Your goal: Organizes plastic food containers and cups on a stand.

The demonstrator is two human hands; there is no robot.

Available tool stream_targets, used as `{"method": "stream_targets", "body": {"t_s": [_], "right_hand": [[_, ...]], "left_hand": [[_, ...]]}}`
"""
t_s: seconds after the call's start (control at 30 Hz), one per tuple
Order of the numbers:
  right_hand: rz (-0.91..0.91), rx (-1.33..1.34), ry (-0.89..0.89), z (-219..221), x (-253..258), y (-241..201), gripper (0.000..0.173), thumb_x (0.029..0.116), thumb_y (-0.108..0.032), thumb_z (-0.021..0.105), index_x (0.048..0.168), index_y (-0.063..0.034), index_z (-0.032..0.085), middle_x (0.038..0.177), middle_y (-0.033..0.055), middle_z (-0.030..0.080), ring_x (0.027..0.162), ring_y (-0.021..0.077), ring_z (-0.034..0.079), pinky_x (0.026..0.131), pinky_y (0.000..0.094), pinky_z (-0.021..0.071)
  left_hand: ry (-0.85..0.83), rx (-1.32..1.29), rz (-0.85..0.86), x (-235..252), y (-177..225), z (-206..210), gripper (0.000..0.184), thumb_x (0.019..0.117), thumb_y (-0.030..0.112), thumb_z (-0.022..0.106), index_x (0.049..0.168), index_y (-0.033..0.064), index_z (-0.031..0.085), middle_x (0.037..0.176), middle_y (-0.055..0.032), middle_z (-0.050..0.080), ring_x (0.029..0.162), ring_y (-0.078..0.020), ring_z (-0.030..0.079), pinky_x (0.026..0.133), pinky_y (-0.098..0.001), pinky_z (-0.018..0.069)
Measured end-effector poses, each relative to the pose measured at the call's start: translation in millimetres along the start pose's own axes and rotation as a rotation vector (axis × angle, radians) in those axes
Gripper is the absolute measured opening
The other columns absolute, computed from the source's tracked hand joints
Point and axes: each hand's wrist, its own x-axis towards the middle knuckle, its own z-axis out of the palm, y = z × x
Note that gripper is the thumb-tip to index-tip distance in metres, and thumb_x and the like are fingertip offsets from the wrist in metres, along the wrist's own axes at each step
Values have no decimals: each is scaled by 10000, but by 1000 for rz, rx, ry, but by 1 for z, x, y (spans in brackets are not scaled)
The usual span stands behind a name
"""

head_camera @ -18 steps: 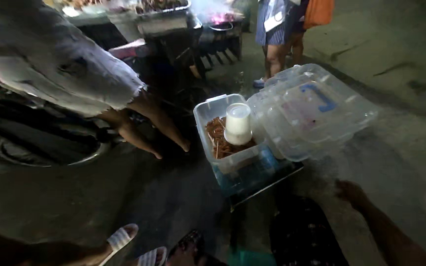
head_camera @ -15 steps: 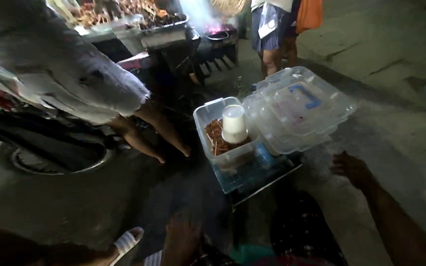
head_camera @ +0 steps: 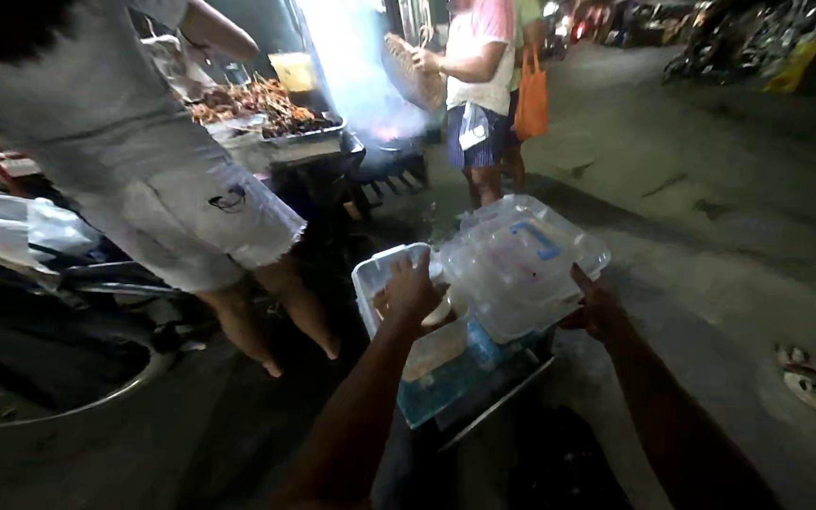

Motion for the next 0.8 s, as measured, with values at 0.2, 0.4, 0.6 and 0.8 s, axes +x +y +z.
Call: {"method": "stream_targets", "body": {"t_s": [0.2, 0.4, 0.6, 0.8], "right_hand": [[12, 257, -47, 6, 3, 0, 421, 1035, -269, 598, 1361, -35, 471, 965, 188, 662, 722, 292, 700, 610, 453, 616], [-25, 469, -90, 8, -14, -9, 306, 1053, -210, 496, 1318, -57, 493, 1014, 150, 657, 821, 250, 701, 673, 435, 623], [-106, 533, -113, 8, -23, -25, 202, 1054, -190, 420, 1217, -95, 493, 972, 87, 638, 832, 193, 680, 710, 411, 613], [-247, 595, -184, -6, -31, -50, 124, 1023, -168, 437, 1098, -153, 535, 918, 35, 665, 813, 158, 684, 704, 393, 611]], "left_hand": [[-10, -89, -19, 2, -10, -9, 730, 884, 309, 793, 1506, 85, 483, 1436, -298, 499, 1311, -467, 515, 1057, -608, 461], [334, -209, 21, -20, -25, -27, 770, 844, 279, 839, 1481, 29, 486, 1465, -337, 444, 1300, -514, 501, 1030, -658, 457], [277, -137, -12, -25, -42, -28, 768, 816, 246, 860, 1468, 37, 513, 1431, -340, 480, 1289, -533, 501, 1020, -669, 460], [255, -138, 10, -37, -50, -25, 743, 835, 228, 845, 1473, 42, 513, 1465, -326, 466, 1318, -530, 488, 1024, -674, 463]]}}
